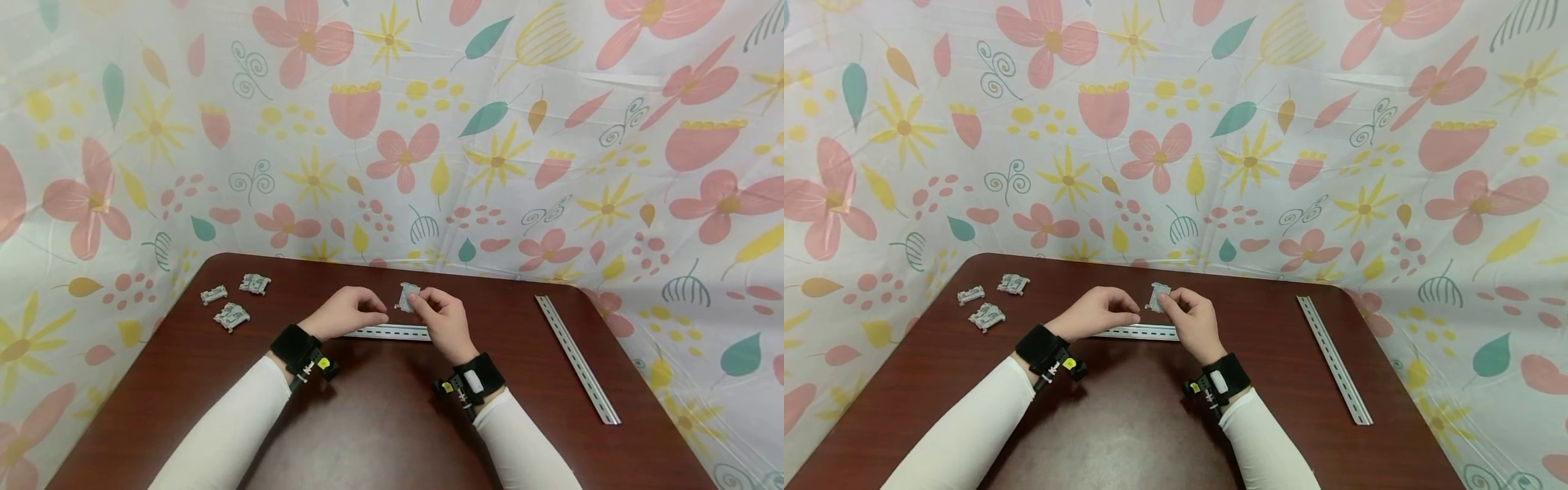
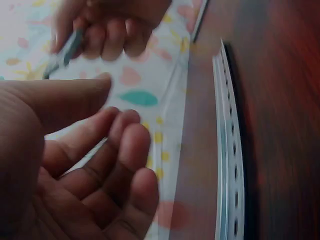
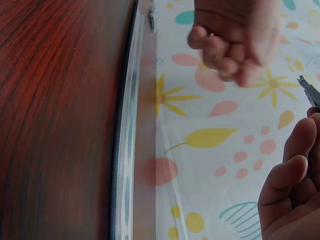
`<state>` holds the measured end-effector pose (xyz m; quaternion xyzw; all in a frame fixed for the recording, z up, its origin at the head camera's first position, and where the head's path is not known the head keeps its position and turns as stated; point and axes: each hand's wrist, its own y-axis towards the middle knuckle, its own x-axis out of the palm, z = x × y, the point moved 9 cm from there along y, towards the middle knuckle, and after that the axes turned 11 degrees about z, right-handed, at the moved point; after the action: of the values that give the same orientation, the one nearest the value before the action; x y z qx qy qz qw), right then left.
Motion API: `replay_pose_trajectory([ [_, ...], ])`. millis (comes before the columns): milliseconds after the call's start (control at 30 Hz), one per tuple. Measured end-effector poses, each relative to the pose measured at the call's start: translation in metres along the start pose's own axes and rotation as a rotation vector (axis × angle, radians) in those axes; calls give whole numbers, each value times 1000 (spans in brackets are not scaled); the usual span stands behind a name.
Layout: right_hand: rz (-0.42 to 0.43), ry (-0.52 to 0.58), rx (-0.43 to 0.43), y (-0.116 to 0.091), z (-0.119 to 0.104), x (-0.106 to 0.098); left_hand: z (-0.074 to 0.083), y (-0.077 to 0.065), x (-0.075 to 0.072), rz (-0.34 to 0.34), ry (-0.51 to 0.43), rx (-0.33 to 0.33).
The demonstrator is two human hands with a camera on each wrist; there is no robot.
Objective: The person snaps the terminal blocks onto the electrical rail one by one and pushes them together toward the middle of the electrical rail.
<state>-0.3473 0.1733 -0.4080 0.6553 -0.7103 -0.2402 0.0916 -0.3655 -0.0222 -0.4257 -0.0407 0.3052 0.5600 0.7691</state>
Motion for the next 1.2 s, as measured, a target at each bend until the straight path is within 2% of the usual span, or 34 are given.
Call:
replay_pose_trajectory([
  [67,-3,-13,9,0,2,0,-10,1,-3,-9,59,-6],
  [233,-22,-82,28,-1,8,3,-33,-1,-8,-33,233,-75],
  [333,-31,-119,36,-2,12,6,-38,-3,-9,-67,303,-102],
  [533,-47,-191,50,-3,16,15,-43,-6,-7,-138,404,-100],
  [633,-62,-229,52,-2,19,20,-47,-7,-5,-157,420,-90],
  [667,-69,-235,52,-1,19,23,-48,-7,-4,-162,420,-79],
  [700,-77,-243,52,-1,20,25,-55,-4,-3,-166,408,-38],
  [767,-99,-264,53,1,21,31,-56,-4,-4,-181,406,-27],
  [900,-139,-343,51,2,25,42,-96,5,1,-170,390,10],
  [1000,-153,-416,51,4,29,48,-109,7,2,-163,397,9],
  [1033,-157,-436,52,5,30,50,-109,7,2,-165,406,29],
  [1133,-175,-462,61,6,32,54,-90,3,-1,-181,406,21],
  [1200,-188,-466,64,7,32,57,-91,3,0,-179,416,29],
])
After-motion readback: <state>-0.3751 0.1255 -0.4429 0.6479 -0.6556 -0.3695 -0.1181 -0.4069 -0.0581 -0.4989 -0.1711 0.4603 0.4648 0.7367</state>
